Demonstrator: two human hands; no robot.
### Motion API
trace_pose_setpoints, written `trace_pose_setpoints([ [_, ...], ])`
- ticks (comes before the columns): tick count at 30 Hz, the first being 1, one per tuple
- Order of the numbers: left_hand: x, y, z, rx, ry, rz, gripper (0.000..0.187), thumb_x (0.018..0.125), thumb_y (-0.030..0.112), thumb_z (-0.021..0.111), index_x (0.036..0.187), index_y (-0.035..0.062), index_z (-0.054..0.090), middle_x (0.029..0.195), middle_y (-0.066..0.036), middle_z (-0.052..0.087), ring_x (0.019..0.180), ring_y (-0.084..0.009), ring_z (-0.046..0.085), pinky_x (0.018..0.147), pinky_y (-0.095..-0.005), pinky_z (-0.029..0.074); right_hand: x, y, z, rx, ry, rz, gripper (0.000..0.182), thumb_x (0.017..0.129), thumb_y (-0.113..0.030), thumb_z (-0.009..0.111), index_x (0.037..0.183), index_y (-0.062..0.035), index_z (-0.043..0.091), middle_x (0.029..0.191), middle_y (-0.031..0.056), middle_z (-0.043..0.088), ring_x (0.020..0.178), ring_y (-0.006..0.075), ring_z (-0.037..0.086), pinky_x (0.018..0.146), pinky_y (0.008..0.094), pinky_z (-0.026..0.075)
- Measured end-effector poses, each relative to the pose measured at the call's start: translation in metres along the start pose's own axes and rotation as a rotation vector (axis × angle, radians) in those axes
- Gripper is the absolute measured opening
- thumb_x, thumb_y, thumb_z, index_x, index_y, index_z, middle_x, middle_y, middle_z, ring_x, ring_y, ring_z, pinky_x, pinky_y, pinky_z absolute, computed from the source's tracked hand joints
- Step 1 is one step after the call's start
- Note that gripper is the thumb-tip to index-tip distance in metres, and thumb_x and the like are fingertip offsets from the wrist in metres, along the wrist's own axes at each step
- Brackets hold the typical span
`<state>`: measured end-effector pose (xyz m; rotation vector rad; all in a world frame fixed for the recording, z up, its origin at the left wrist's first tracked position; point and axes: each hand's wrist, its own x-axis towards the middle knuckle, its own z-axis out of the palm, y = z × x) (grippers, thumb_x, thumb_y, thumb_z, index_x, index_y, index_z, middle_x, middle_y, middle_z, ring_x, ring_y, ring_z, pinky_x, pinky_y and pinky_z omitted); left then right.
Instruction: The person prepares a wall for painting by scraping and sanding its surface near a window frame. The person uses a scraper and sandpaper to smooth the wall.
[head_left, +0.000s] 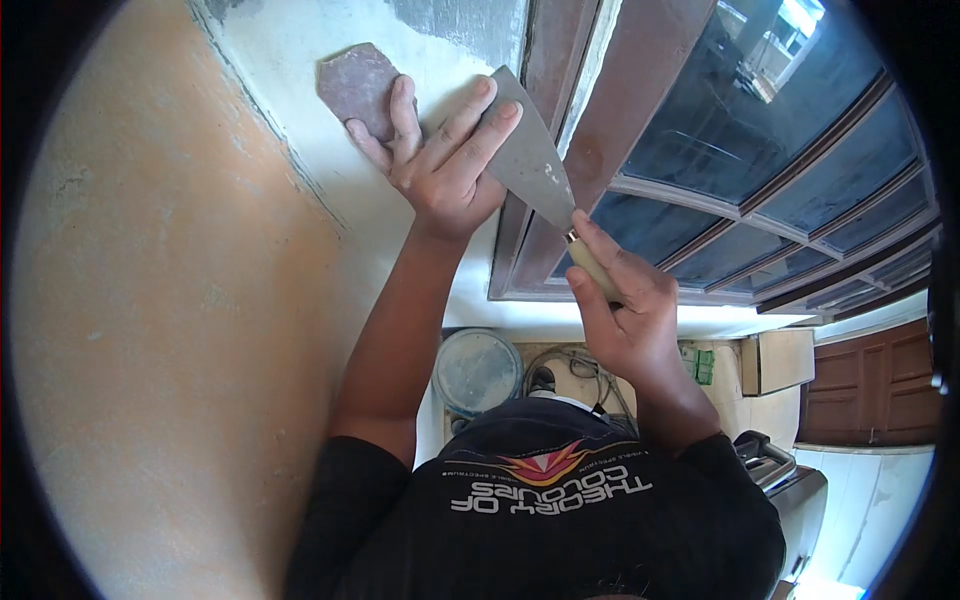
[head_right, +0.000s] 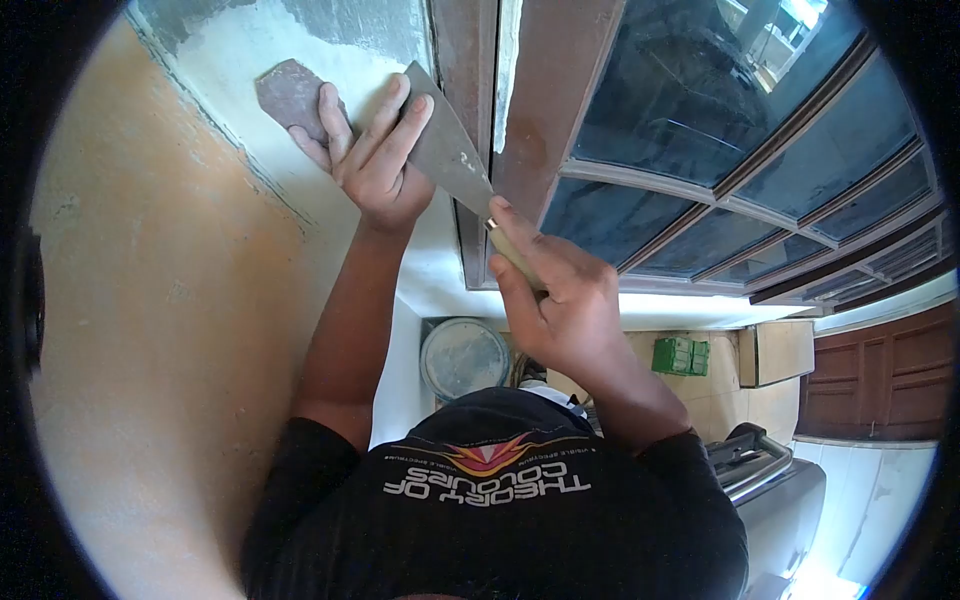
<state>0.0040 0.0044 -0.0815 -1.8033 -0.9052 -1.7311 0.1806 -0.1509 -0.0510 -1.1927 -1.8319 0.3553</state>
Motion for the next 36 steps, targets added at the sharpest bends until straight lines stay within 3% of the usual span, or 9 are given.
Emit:
trace_pose_setpoints([
  [12,0.004,0.002,-0.004,0.077,-0.049,0.030,0.031,0.076,0.025,0.061,0.102,0.0331,0.076,0.115,0.011,0.070,0.137,-0.0381,0.038,0.114,-0.0565,-0.014,0.001,0.005,0.007,0.037,0.034,-0.014,0.042,0.088,0.001,0.063,0.130,0.0036,0.057,0.109,0.0226,0.069,0.097,0.0189,0.067,0.087,0.0282,0.050],
  [15,0.001,0.007,-0.004,0.006,-0.039,-0.032,0.032,0.076,0.023,0.061,0.102,0.0338,0.076,0.114,0.012,0.070,0.136,-0.0366,0.039,0.114,-0.0567,-0.014,-0.006,0.004,0.014,0.001,0.045,0.057,0.044,0.084,-0.003,0.067,0.128,-0.0027,0.061,0.098,0.0243,0.069,0.085,0.0323,0.071,0.075,0.0332,0.054],
  [17,0.002,0.004,-0.007,-0.006,-0.058,0.034,0.045,0.068,0.011,0.060,0.106,0.0282,0.076,0.118,0.007,0.069,0.137,-0.0430,0.037,0.112,-0.0616,-0.009,-0.004,0.015,0.019,0.004,0.132,-0.081,0.045,0.084,-0.002,0.067,0.128,-0.0019,0.061,0.097,0.0237,0.069,0.086,0.0307,0.071,0.077,0.0326,0.053],
  [23,-0.002,0.004,-0.008,0.013,-0.081,0.040,0.050,0.065,0.012,0.059,0.110,0.0281,0.074,0.126,0.005,0.066,0.140,-0.0426,0.032,0.112,-0.0615,-0.013,-0.005,0.015,0.011,0.009,0.092,-0.061,0.044,0.085,-0.001,0.066,0.129,0.0006,0.059,0.104,0.0217,0.069,0.093,0.0256,0.070,0.083,0.0318,0.052],
  [25,-0.001,0.005,-0.012,0.044,-0.146,0.009,0.038,0.076,0.025,0.062,0.111,0.0371,0.073,0.123,0.013,0.067,0.137,-0.0392,0.037,0.113,-0.0614,-0.012,-0.008,0.017,0.008,0.137,0.026,0.033,0.044,0.088,0.000,0.062,0.132,0.0013,0.056,0.104,0.0204,0.069,0.092,0.0206,0.068,0.083,0.0315,0.052],
  [30,-0.005,-0.001,-0.017,0.006,-0.232,0.031,0.049,0.073,0.026,0.063,0.122,0.0320,0.066,0.132,0.008,0.061,0.141,-0.0428,0.031,0.112,-0.0636,-0.013,-0.028,0.037,-0.021,0.406,0.041,0.141,0.042,0.092,0.002,0.053,0.135,0.0024,0.053,0.097,0.0085,0.065,0.077,0.0085,0.057,0.066,0.0204,0.047],
  [33,-0.003,0.002,-0.019,-0.115,-0.274,-0.086,0.052,0.071,0.023,0.061,0.123,0.0285,0.065,0.135,0.006,0.060,0.142,-0.0446,0.027,0.111,-0.0647,-0.014,-0.032,0.043,-0.032,0.142,0.159,0.033,0.042,0.087,0.004,0.058,0.129,0.0048,0.057,0.095,0.0118,0.065,0.076,0.0133,0.058,0.067,0.0252,0.047],
  [35,-0.005,-0.005,-0.012,-0.095,-0.174,0.107,0.067,0.070,0.021,0.060,0.136,0.0112,0.053,0.139,-0.005,0.057,0.144,-0.0493,0.019,0.108,-0.0650,-0.017,-0.029,0.039,-0.032,0.117,0.133,0.022,0.041,0.085,0.004,0.059,0.127,0.0051,0.058,0.091,0.0120,0.064,0.074,0.0150,0.057,0.067,0.0259,0.047],
  [36,-0.006,-0.008,-0.011,-0.072,-0.169,0.158,0.068,0.069,0.020,0.060,0.136,0.0126,0.054,0.139,-0.004,0.057,0.144,-0.0488,0.017,0.108,-0.0651,-0.018,-0.027,0.036,-0.032,0.095,0.099,0.006,0.041,0.083,0.005,0.061,0.124,0.0054,0.060,0.088,0.0122,0.064,0.071,0.0167,0.057,0.067,0.0266,0.046],
])
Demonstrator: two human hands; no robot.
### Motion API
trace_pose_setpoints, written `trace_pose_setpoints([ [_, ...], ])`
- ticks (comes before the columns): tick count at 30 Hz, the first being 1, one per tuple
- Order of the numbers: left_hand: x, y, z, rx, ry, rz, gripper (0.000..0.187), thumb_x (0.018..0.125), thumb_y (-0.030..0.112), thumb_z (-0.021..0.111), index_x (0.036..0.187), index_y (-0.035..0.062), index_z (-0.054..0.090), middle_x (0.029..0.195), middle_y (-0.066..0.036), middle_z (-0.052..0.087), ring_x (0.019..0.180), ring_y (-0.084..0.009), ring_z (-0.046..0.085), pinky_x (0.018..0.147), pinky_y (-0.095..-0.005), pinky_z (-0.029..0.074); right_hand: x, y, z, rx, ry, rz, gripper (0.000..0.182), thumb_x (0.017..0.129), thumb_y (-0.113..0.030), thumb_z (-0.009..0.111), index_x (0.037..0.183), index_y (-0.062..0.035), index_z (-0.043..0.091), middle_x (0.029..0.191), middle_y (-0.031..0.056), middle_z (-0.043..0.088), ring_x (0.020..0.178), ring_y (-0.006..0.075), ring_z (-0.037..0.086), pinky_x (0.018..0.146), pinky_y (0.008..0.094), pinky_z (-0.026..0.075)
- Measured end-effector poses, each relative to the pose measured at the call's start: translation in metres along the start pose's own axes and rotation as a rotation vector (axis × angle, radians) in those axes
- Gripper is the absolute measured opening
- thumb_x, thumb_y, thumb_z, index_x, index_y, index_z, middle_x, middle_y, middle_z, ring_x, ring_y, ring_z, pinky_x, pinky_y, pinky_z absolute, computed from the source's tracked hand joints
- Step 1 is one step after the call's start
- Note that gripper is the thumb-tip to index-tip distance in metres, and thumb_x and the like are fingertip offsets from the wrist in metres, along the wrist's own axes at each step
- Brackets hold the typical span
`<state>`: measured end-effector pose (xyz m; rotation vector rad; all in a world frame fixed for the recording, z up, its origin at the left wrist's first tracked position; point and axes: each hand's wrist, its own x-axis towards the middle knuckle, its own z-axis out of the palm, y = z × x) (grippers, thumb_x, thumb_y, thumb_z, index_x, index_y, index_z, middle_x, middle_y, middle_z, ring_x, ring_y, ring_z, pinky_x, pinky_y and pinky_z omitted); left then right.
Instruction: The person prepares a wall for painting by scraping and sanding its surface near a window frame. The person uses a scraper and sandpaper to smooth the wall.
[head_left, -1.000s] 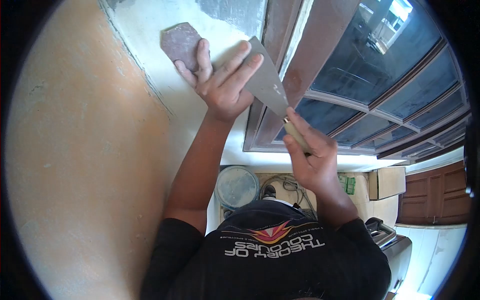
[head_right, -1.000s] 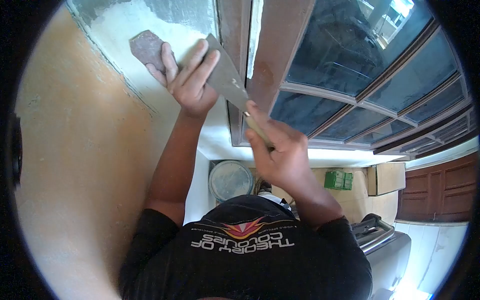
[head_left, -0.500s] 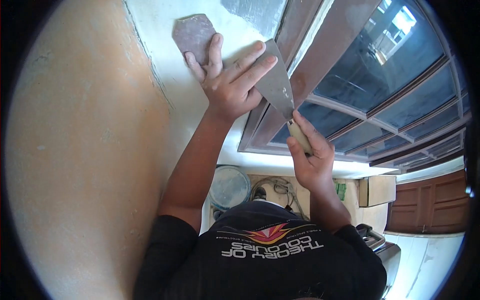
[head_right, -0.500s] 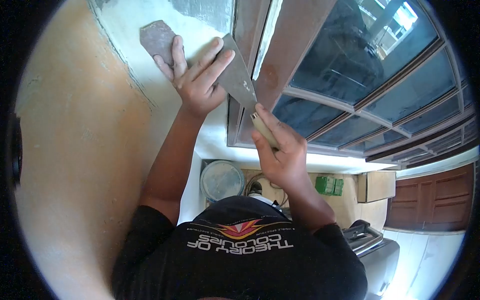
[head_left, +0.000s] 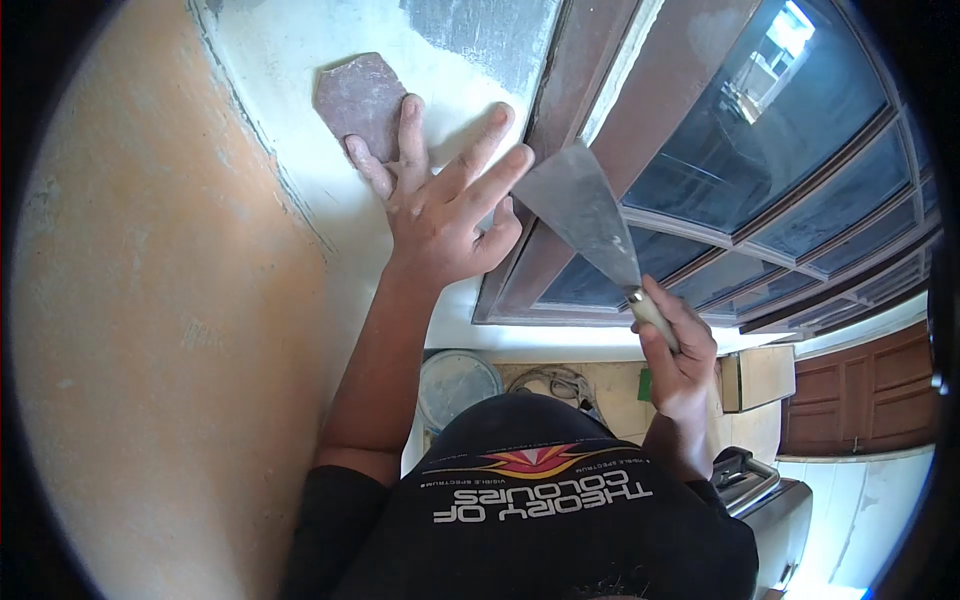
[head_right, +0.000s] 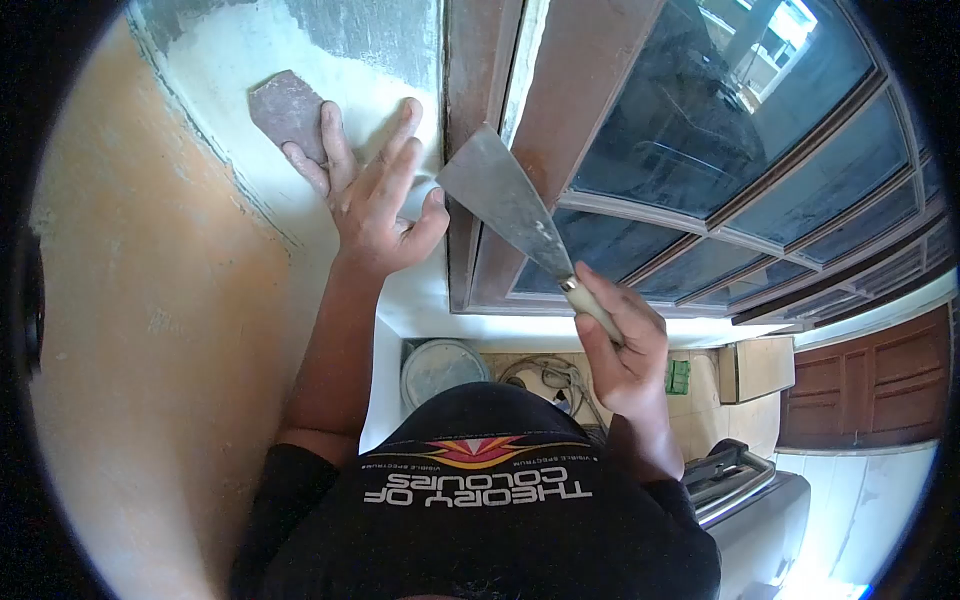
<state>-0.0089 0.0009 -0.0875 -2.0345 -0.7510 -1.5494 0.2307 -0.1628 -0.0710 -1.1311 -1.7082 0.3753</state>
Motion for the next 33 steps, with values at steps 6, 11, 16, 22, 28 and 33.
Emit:
trace_pose_setpoints([
  [6,0.006,0.011,-0.010,0.007,-0.067,-0.146,0.064,0.065,0.019,0.060,0.129,0.0273,0.063,0.135,0.010,0.059,0.143,-0.0430,0.026,0.111,-0.0628,-0.016,0.013,0.002,-0.004,-0.126,-0.066,-0.195,0.040,0.082,0.002,0.061,0.121,0.0042,0.063,0.080,0.0142,0.065,0.065,0.0207,0.057,0.061,0.0290,0.043],
  [11,0.004,0.008,-0.007,-0.027,-0.014,-0.148,0.068,0.064,0.015,0.056,0.132,0.0217,0.060,0.133,0.006,0.061,0.143,-0.0418,0.028,0.111,-0.0636,-0.016,0.003,0.011,-0.010,-0.236,0.152,-0.175,0.045,0.087,-0.010,0.060,0.129,0.0047,0.058,0.088,0.0125,0.059,0.076,0.0202,0.054,0.071,0.0280,0.042],
  [16,0.000,0.004,-0.003,-0.109,0.034,-0.122,0.083,0.066,0.021,0.063,0.145,0.0188,0.041,0.130,0.002,0.063,0.142,-0.0448,0.028,0.108,-0.0691,-0.013,0.011,0.006,0.006,-0.467,0.218,-0.308,0.054,0.077,0.003,0.073,0.128,0.0017,0.057,0.094,0.0146,0.059,0.081,0.0226,0.055,0.077,0.0310,0.045],
  [22,0.001,0.005,-0.003,-0.089,0.047,-0.083,0.068,0.071,0.034,0.069,0.133,0.0171,0.045,0.141,-0.008,0.053,0.142,-0.0488,0.025,0.108,-0.0698,-0.013,0.019,-0.001,0.030,-0.334,0.158,-0.156,0.059,0.073,-0.004,0.081,0.128,-0.0035,0.060,0.086,0.0147,0.065,0.074,0.0254,0.066,0.065,0.0325,0.052],
  [28,-0.002,0.001,-0.003,0.040,-0.025,0.022,0.060,0.068,0.034,0.075,0.123,0.0156,0.063,0.149,-0.029,0.036,0.143,-0.0521,0.017,0.108,-0.0676,-0.009,0.030,-0.010,0.034,-0.454,0.063,-0.228,0.056,0.072,0.000,0.078,0.125,-0.0120,0.065,0.078,0.0091,0.061,0.061,0.0212,0.062,0.053,0.0319,0.051],
  [33,0.002,0.006,-0.005,-0.028,0.051,-0.152,0.040,0.072,0.027,0.070,0.110,0.0404,0.072,0.145,-0.014,0.049,0.139,-0.0504,0.028,0.110,-0.0668,-0.010,0.029,-0.013,0.036,-0.529,0.068,-0.217,0.055,0.074,-0.002,0.077,0.127,-0.0136,0.064,0.075,0.0076,0.057,0.057,0.0211,0.059,0.049,0.0320,0.049],
])
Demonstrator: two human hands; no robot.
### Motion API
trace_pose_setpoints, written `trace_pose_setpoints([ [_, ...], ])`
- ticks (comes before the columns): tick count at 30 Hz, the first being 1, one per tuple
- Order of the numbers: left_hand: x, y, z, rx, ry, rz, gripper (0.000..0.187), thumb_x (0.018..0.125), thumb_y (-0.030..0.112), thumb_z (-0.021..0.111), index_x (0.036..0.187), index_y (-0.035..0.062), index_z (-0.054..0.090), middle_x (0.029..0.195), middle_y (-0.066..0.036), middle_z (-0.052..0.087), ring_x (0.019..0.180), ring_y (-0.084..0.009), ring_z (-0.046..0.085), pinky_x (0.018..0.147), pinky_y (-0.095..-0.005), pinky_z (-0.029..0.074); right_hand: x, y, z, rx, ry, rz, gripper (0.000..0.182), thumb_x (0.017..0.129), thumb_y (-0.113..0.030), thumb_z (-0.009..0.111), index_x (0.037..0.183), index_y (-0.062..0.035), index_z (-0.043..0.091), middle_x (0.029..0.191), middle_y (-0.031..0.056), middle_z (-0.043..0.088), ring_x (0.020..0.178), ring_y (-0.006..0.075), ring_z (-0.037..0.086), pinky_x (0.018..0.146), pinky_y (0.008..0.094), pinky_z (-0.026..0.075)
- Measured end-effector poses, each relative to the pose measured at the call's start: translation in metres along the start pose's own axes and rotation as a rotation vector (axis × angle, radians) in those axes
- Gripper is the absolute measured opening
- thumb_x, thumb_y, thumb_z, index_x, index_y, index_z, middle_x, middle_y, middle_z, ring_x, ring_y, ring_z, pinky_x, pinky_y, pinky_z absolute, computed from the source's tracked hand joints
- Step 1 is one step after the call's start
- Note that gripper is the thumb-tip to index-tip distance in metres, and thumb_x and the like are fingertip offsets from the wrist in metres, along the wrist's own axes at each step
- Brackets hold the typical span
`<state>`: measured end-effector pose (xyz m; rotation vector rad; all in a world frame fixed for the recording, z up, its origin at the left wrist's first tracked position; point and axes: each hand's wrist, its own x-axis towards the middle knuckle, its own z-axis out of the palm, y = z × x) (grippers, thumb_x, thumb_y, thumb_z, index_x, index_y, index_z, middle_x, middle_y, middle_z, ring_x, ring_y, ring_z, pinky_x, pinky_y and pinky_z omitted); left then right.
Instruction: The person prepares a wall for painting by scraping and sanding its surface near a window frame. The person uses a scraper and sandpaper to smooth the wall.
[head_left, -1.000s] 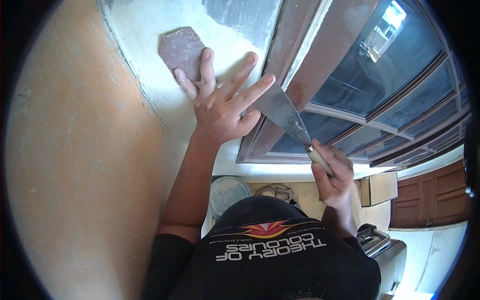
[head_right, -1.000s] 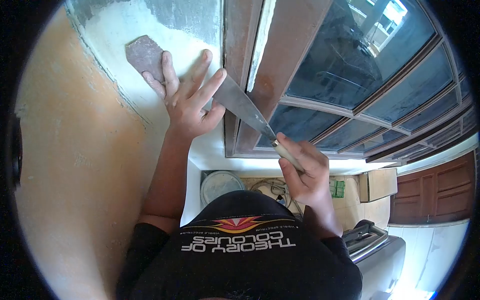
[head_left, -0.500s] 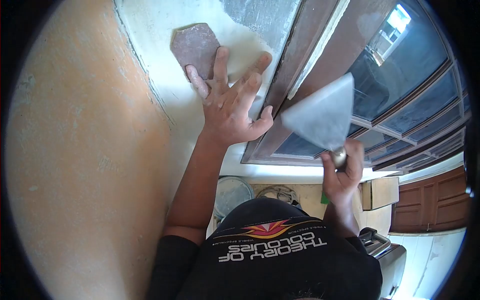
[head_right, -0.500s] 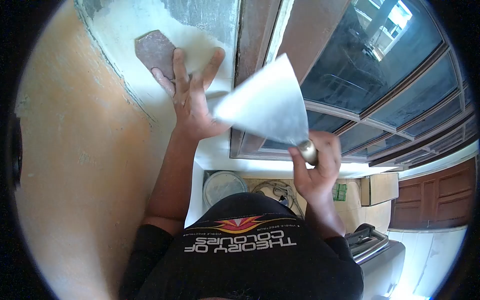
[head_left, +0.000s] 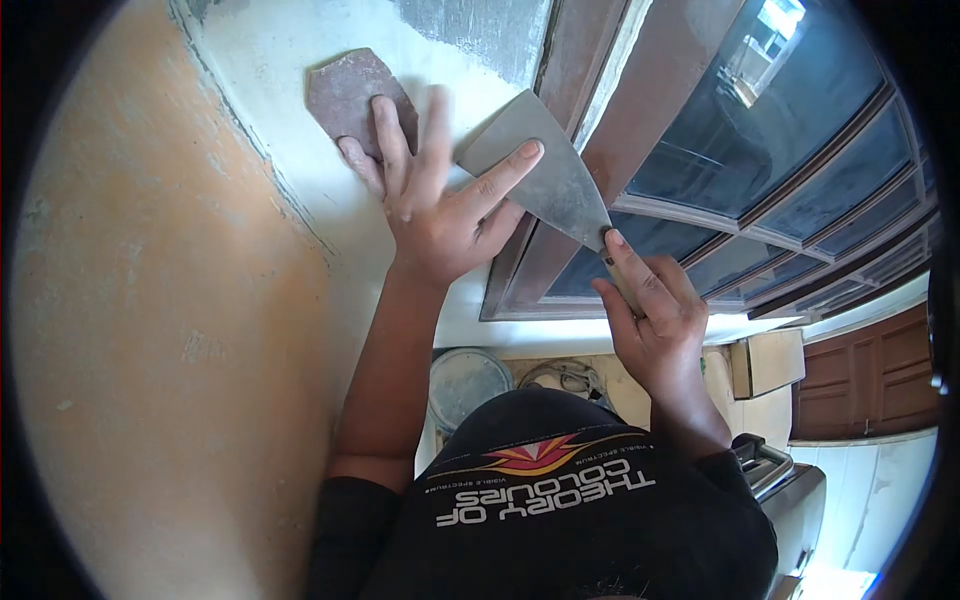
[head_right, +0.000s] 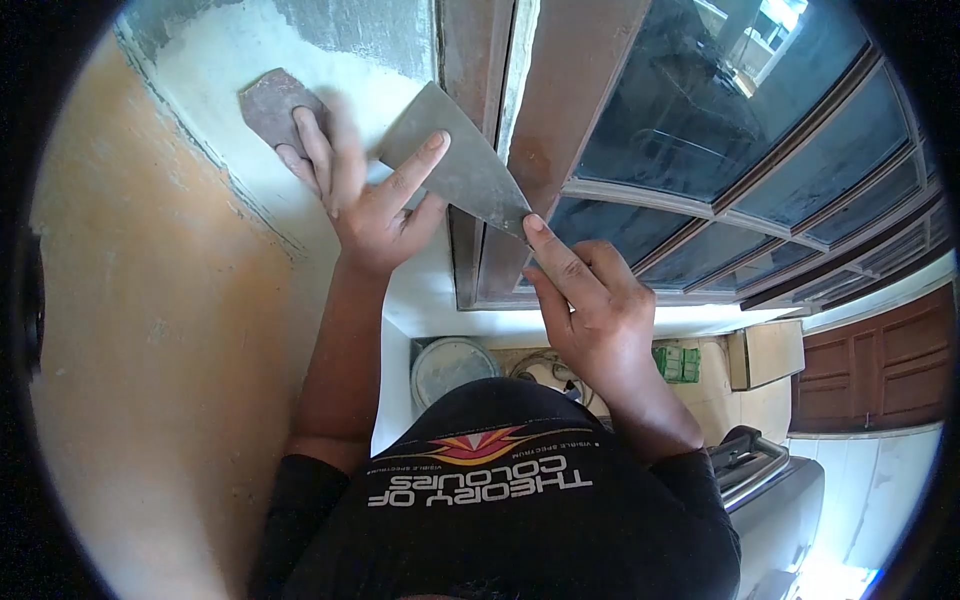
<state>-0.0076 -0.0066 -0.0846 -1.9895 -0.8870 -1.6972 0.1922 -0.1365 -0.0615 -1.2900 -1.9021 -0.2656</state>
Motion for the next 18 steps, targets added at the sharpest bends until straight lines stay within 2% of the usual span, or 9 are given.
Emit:
trace_pose_setpoints([
  [1,-0.001,-0.001,0.000,-0.003,-0.004,-0.002,0.040,0.072,0.027,0.070,0.110,0.0404,0.072,0.145,-0.014,0.049,0.139,-0.0504,0.028,0.110,-0.0668,-0.010,0.000,-0.002,-0.001,0.000,-0.003,0.005,0.055,0.074,-0.002,0.077,0.127,-0.0136,0.064,0.075,0.0076,0.057,0.057,0.0211,0.059,0.049,0.0320,0.049],
  [3,-0.002,-0.003,0.001,0.091,-0.044,0.079,0.038,0.075,0.023,0.067,0.110,0.0369,0.073,0.135,-0.001,0.060,0.139,-0.0483,0.028,0.111,-0.0646,-0.012,0.002,-0.009,-0.005,0.031,-0.070,0.010,0.055,0.076,-0.002,0.075,0.129,-0.0106,0.062,0.074,0.0083,0.057,0.056,0.0211,0.058,0.049,0.0325,0.049],
  [4,-0.002,-0.003,0.002,0.088,-0.049,0.075,0.038,0.075,0.023,0.067,0.110,0.0369,0.073,0.135,-0.001,0.060,0.139,-0.0483,0.028,0.111,-0.0646,-0.012,0.003,-0.011,-0.006,0.031,-0.074,0.015,0.055,0.076,-0.002,0.075,0.129,-0.0106,0.062,0.074,0.0083,0.057,0.056,0.0211,0.058,0.049,0.0325,0.049],
  [6,-0.002,-0.002,0.002,0.085,-0.028,0.068,0.037,0.078,0.018,0.063,0.110,0.0323,0.074,0.123,0.010,0.067,0.140,-0.0465,0.030,0.111,-0.0634,-0.015,0.004,-0.015,-0.006,0.073,-0.104,0.003,0.054,0.077,-0.001,0.072,0.130,-0.0067,0.061,0.074,0.0089,0.056,0.055,0.0214,0.058,0.048,0.0328,0.048],
  [10,-0.002,-0.004,0.004,0.073,-0.013,0.059,0.037,0.078,0.016,0.061,0.109,0.0296,0.074,0.121,0.012,0.068,0.140,-0.0453,0.031,0.111,-0.0626,-0.015,0.004,-0.021,-0.004,0.104,-0.105,0.021,0.056,0.077,0.004,0.070,0.131,-0.0041,0.059,0.073,0.0106,0.056,0.057,0.0214,0.055,0.052,0.0317,0.045],
  [16,-0.002,-0.004,0.005,0.073,-0.004,0.045,0.035,0.079,0.016,0.059,0.108,0.0288,0.075,0.120,0.012,0.068,0.140,-0.0451,0.031,0.111,-0.0621,-0.015,0.003,-0.014,0.005,0.104,-0.067,-0.047,0.056,0.077,0.001,0.071,0.132,-0.0034,0.058,0.071,0.0081,0.052,0.053,0.0200,0.054,0.046,0.0330,0.046],
  [18,0.000,-0.004,0.003,0.009,-0.001,0.086,0.044,0.070,0.001,0.055,0.106,0.0179,0.075,0.118,0.002,0.070,0.141,-0.0516,0.025,0.109,-0.0630,-0.018,0.001,-0.015,0.002,0.072,-0.089,-0.046,0.056,0.077,0.001,0.071,0.131,-0.0018,0.058,0.070,0.0077,0.051,0.052,0.0194,0.053,0.046,0.0321,0.046],
])
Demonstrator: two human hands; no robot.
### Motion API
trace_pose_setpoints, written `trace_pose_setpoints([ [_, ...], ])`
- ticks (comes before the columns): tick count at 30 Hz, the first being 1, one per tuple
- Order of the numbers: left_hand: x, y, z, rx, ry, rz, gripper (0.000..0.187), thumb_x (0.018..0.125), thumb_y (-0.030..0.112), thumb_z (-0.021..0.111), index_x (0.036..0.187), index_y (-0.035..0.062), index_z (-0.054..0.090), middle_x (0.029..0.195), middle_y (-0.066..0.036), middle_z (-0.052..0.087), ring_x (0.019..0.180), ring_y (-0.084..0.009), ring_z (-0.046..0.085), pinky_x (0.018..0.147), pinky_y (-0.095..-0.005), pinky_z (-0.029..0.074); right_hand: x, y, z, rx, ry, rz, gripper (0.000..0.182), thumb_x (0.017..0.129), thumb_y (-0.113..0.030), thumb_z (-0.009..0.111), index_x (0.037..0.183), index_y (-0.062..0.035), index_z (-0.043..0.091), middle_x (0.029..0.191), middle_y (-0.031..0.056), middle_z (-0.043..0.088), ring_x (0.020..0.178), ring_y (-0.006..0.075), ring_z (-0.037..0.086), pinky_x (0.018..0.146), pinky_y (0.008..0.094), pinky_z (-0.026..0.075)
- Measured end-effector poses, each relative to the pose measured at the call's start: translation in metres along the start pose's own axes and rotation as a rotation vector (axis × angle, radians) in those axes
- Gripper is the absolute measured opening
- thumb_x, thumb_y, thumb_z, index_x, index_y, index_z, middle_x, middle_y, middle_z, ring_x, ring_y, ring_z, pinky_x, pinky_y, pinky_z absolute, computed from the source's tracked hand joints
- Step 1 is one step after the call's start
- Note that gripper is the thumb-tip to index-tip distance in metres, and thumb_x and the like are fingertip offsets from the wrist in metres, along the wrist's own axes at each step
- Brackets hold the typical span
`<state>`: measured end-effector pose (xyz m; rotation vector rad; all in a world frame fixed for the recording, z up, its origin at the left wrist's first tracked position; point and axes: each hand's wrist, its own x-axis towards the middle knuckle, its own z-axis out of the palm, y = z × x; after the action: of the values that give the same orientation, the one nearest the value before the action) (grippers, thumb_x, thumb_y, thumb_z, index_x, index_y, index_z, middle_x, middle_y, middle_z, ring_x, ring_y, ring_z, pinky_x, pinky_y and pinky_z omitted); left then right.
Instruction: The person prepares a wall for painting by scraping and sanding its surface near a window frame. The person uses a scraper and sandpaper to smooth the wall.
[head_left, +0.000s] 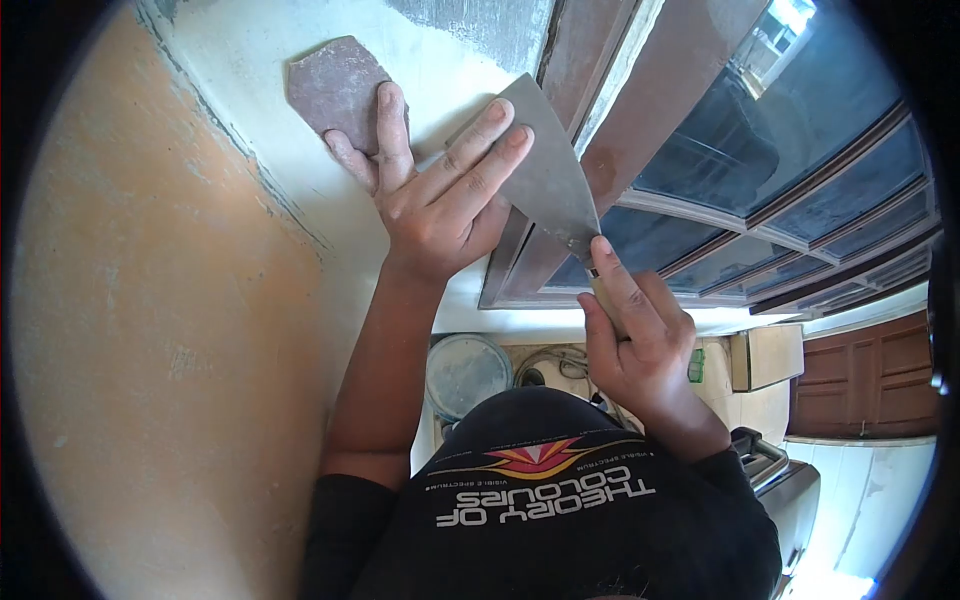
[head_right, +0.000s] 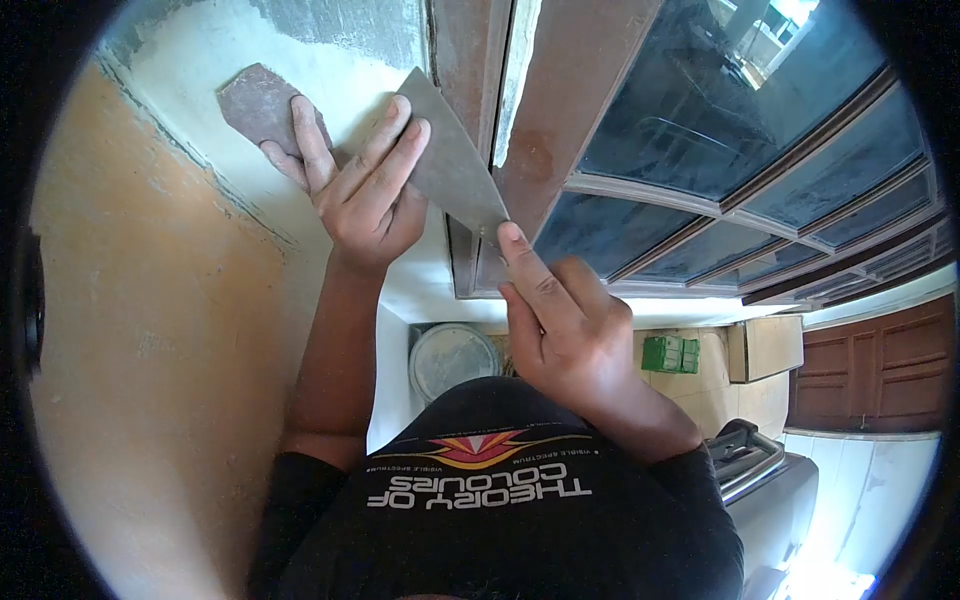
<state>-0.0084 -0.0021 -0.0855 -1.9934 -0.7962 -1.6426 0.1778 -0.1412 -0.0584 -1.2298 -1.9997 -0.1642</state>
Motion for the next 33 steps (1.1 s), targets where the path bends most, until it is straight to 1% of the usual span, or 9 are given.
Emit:
trace_pose_setpoints([
  [4,-0.001,0.000,0.003,0.010,0.012,0.022,0.044,0.071,0.002,0.055,0.107,0.0179,0.075,0.118,0.002,0.070,0.141,-0.0520,0.024,0.108,-0.0634,-0.019,-0.001,-0.007,-0.004,-0.031,-0.019,0.020,0.055,0.077,0.001,0.071,0.131,-0.0009,0.058,0.070,0.0077,0.051,0.052,0.0189,0.052,0.045,0.0318,0.046],
  [6,-0.001,0.001,-0.001,0.050,-0.047,-0.034,0.037,0.079,0.017,0.059,0.109,0.0308,0.074,0.120,0.010,0.068,0.141,-0.0452,0.028,0.110,-0.0608,-0.019,-0.001,-0.016,-0.008,0.015,-0.064,0.068,0.058,0.078,0.005,0.069,0.134,-0.0007,0.055,0.074,0.0118,0.057,0.059,0.0222,0.056,0.052,0.0323,0.047],
  [10,0.000,0.002,-0.002,0.057,-0.057,-0.038,0.037,0.079,0.017,0.059,0.110,0.0309,0.074,0.121,0.010,0.068,0.141,-0.0451,0.027,0.110,-0.0610,-0.020,-0.001,-0.011,-0.007,-0.016,-0.075,0.072,0.058,0.077,0.005,0.069,0.134,0.0001,0.055,0.074,0.0118,0.057,0.060,0.0228,0.057,0.052,0.0323,0.047],
  [12,0.001,0.004,-0.003,0.058,-0.069,-0.055,0.037,0.079,0.017,0.059,0.111,0.0307,0.074,0.122,0.010,0.068,0.141,-0.0450,0.027,0.110,-0.0612,-0.019,0.000,-0.008,-0.007,-0.034,-0.036,0.005,0.057,0.078,-0.001,0.071,0.133,-0.0010,0.055,0.071,0.0078,0.051,0.051,0.0192,0.051,0.045,0.0326,0.046],
  [16,0.001,0.003,0.001,0.053,-0.041,-0.051,0.038,0.078,0.017,0.060,0.111,0.0305,0.073,0.122,0.010,0.068,0.142,-0.0446,0.028,0.110,-0.0610,-0.020,0.003,-0.008,-0.011,-0.040,-0.029,0.025,0.056,0.078,-0.001,0.071,0.132,-0.0025,0.057,0.070,0.0072,0.051,0.051,0.0193,0.051,0.044,0.0327,0.045],
  [18,0.001,0.003,0.001,0.068,-0.041,-0.046,0.038,0.078,0.017,0.060,0.111,0.0301,0.073,0.121,0.010,0.068,0.142,-0.0441,0.028,0.110,-0.0606,-0.020,0.004,-0.011,-0.013,0.006,-0.028,0.076,0.055,0.077,0.005,0.070,0.130,-0.0020,0.059,0.069,0.0091,0.053,0.054,0.0190,0.051,0.049,0.0305,0.043],
  [28,0.004,0.005,0.000,0.054,-0.023,-0.058,0.038,0.080,0.015,0.061,0.113,0.0297,0.073,0.121,0.010,0.068,0.142,-0.0414,0.029,0.111,-0.0580,-0.019,0.004,-0.015,-0.011,0.040,0.009,0.090,0.055,0.078,0.003,0.070,0.131,-0.0048,0.059,0.070,0.0097,0.055,0.055,0.0199,0.052,0.051,0.0315,0.044],
  [30,0.005,0.007,0.001,0.064,-0.019,-0.070,0.039,0.080,0.014,0.060,0.113,0.0296,0.073,0.122,0.010,0.068,0.142,-0.0409,0.029,0.111,-0.0578,-0.019,0.005,-0.012,-0.013,0.043,-0.020,0.132,0.055,0.078,0.003,0.070,0.132,-0.0052,0.059,0.071,0.0098,0.055,0.056,0.0197,0.053,0.052,0.0308,0.045],
  [33,0.005,0.006,0.002,0.027,-0.004,-0.106,0.041,0.079,0.012,0.060,0.113,0.0305,0.073,0.122,0.010,0.068,0.142,-0.0420,0.029,0.111,-0.0586,-0.020,0.008,-0.014,-0.013,0.064,-0.019,0.103,0.056,0.079,0.003,0.070,0.133,-0.0055,0.058,0.071,0.0099,0.056,0.056,0.0194,0.053,0.052,0.0300,0.045],
])
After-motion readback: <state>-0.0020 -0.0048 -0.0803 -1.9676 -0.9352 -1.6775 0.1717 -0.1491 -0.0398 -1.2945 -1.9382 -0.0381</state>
